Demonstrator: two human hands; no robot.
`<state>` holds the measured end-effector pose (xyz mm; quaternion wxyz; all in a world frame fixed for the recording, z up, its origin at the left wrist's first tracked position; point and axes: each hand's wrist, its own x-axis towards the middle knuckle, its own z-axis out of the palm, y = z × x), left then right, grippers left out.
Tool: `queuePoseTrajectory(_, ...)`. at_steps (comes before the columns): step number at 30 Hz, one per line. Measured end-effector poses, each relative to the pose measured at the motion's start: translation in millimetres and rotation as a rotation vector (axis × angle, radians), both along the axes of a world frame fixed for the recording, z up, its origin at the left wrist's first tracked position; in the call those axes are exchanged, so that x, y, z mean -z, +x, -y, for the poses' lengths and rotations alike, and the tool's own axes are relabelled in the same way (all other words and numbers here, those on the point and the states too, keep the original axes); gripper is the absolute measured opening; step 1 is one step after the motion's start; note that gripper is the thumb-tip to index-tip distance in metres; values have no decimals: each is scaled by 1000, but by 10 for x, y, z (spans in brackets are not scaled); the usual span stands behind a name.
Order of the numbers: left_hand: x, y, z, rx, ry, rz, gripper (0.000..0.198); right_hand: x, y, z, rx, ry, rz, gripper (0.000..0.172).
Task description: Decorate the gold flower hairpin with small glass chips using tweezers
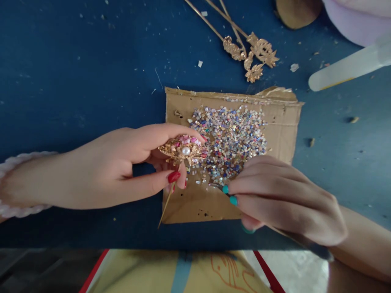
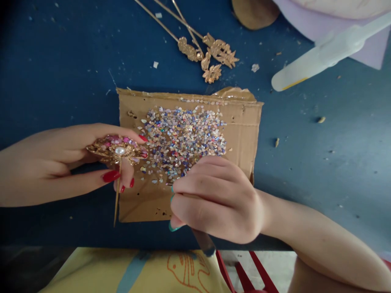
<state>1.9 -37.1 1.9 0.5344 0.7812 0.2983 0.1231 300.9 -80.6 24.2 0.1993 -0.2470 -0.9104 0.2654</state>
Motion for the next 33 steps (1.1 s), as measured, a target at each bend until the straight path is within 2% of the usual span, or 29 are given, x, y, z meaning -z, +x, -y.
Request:
queuePoseTrajectory(2, 5, 1, -2, -3, 10, -7, 54, -1, 6, 7, 1, -8, 0, 14)
queuePoseTrajectory(6, 5, 2, -4, -3, 17, -9, 54, 78, -11, 22, 42, 79, -165, 19)
queuePoseTrajectory(16, 1, 8, 9, 0, 23, -9, 54, 118, -14, 28, 47, 107, -149, 20)
queuePoseTrajectory(22, -8, -7, 2, 8, 40, -31, 54, 82, -32, 9, 24, 84, -170, 16)
queuePoseTrajectory(27, -7, -14, -10, 25, 34, -37, 56, 0, -29, -18, -14, -30, 2, 12)
queuePoseTrajectory(30, 0, -9, -8, 16, 42, -35, 55, -1, -17, -13, 16, 57, -144, 16)
queuePoseTrajectory(33, 2, -6, -1, 7, 38, -36, 55, -18, -3, -7, -23, -46, -22, 9)
